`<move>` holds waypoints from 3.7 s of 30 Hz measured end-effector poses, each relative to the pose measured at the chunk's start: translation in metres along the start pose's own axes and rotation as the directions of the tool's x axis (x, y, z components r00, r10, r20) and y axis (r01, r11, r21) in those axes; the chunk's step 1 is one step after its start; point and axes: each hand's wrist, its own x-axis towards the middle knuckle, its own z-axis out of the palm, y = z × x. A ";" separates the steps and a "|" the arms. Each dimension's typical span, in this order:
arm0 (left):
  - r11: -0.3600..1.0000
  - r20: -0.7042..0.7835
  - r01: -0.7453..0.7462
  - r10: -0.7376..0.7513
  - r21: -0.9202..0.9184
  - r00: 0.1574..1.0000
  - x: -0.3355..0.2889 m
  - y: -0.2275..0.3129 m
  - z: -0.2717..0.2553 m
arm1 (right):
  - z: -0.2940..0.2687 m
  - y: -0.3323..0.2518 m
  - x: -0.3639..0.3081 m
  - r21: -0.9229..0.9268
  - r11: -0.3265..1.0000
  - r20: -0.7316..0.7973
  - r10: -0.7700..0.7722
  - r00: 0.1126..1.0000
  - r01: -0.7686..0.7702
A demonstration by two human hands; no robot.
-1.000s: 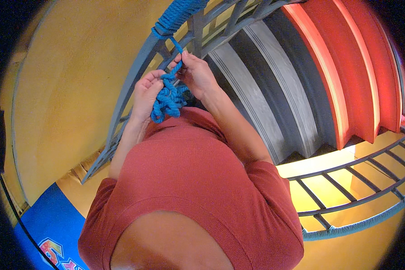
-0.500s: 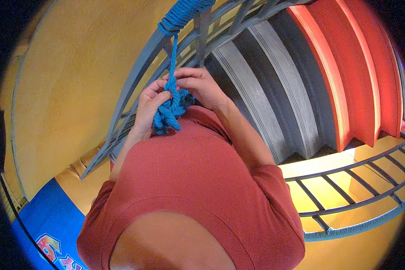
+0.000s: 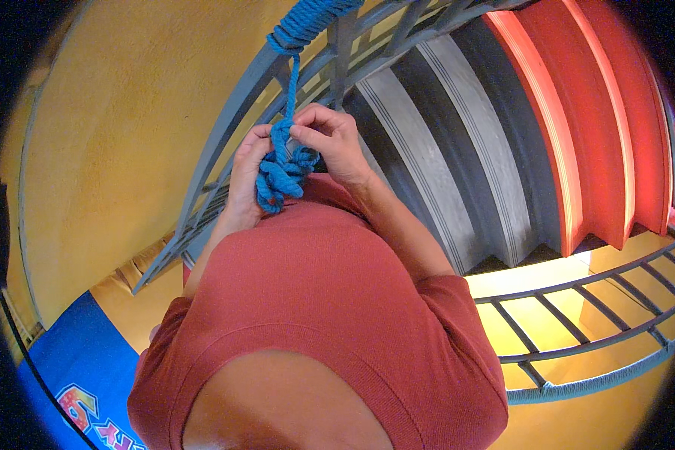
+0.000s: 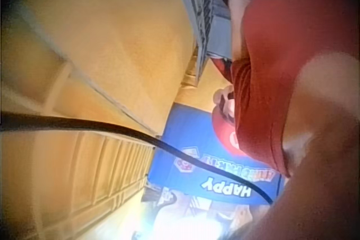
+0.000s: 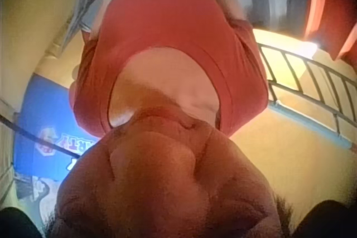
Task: The person wraps blue rope around a staircase railing, ties it into multiple knots, and then secures the end of the rope with white tape using a pair of scissors to cut the tape.
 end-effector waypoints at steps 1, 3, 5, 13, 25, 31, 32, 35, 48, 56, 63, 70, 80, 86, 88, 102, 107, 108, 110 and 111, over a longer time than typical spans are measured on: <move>1.000 -0.002 0.012 -0.012 -0.014 1.000 0.001 -0.001 0.000 | -0.001 -0.001 0.001 -0.124 0.991 -0.008 -0.055 0.998 0.053; 0.999 -0.007 0.037 -0.038 -0.039 0.999 0.004 -0.002 -0.003 | 0.000 -0.005 0.003 -0.361 0.920 -0.004 -0.164 0.986 0.152; 0.999 -0.005 0.030 -0.030 -0.022 1.000 0.001 0.001 -0.003 | 0.002 -0.021 0.006 -0.783 0.431 0.203 -0.506 0.838 0.449; 0.999 0.097 0.031 -0.031 0.008 0.995 0.002 0.004 0.003 | -0.002 -0.019 0.004 -0.310 0.943 -0.117 0.092 0.989 -0.124; 0.999 -0.091 0.048 -0.049 -0.016 0.995 0.004 -0.001 0.006 | 0.005 -0.006 0.000 0.203 0.961 -0.172 0.224 0.959 -0.188; 0.999 -0.099 -0.033 0.029 -0.033 0.995 0.007 0.000 0.010 | 0.003 -0.015 0.005 0.368 0.882 -0.104 0.352 0.930 -0.293; 0.999 -0.096 -0.003 -0.002 -0.048 0.995 0.006 0.004 0.014 | -0.003 -0.011 0.008 0.430 0.841 -0.015 0.370 0.929 -0.328; 0.979 -0.054 0.104 -0.115 -0.176 0.992 0.009 0.002 0.009 | -0.015 -0.013 0.012 0.447 0.814 0.144 0.344 0.928 -0.371; 0.847 0.311 0.422 -0.326 -0.323 0.893 0.010 0.015 0.013 | -0.048 0.000 0.006 -0.203 0.973 0.120 0.138 0.983 -0.112; 0.997 0.237 -0.045 0.057 -0.056 0.970 -0.004 0.036 0.045 | -0.037 0.013 -0.046 -0.164 0.884 -0.099 0.427 0.899 -0.438; 0.198 0.478 -0.646 0.524 0.737 0.705 0.000 0.041 0.014 | -0.081 -0.070 -0.051 0.225 0.943 -0.176 0.286 0.942 -0.245; 0.882 0.528 -0.454 0.327 0.129 0.784 -0.002 0.049 0.014 | -0.053 -0.096 -0.053 0.130 0.981 -0.027 0.149 0.988 -0.144; 0.796 0.480 -0.253 -0.053 0.549 0.875 0.032 0.039 0.023 | -0.047 -0.108 -0.045 -0.206 0.943 -0.293 0.194 0.936 -0.260; 0.262 0.789 -0.798 0.164 0.543 0.591 0.035 0.033 0.056 | -0.041 -0.071 -0.024 -0.882 0.471 -0.100 -0.151 0.983 -0.017; 0.034 0.847 -0.857 0.136 0.514 0.513 0.041 0.024 0.055 | -0.013 -0.084 -0.019 -0.881 0.459 -0.015 0.220 0.975 -0.117; -0.141 0.725 -0.717 0.249 0.683 0.642 0.037 0.011 0.028 | -0.005 -0.065 -0.029 -0.984 0.146 0.042 -0.375 0.926 0.104; 0.100 0.735 -0.917 0.566 0.387 0.372 0.009 0.052 0.036 | -0.076 -0.036 -0.033 -0.891 0.445 -0.237 -0.287 0.928 -0.090; 0.100 0.766 -0.935 0.547 0.340 0.337 0.004 0.064 0.041 | -0.086 -0.028 -0.034 -0.821 0.560 -0.264 -0.197 0.944 -0.113; 0.226 0.746 -0.938 0.569 0.262 0.346 -0.004 0.069 0.045 | -0.081 -0.016 -0.029 -0.756 0.638 -0.323 -0.169 0.931 -0.146; 0.346 0.698 -0.910 0.594 0.227 0.400 -0.009 0.069 0.044 | -0.068 -0.016 -0.022 -0.646 0.746 -0.364 -0.115 0.924 -0.162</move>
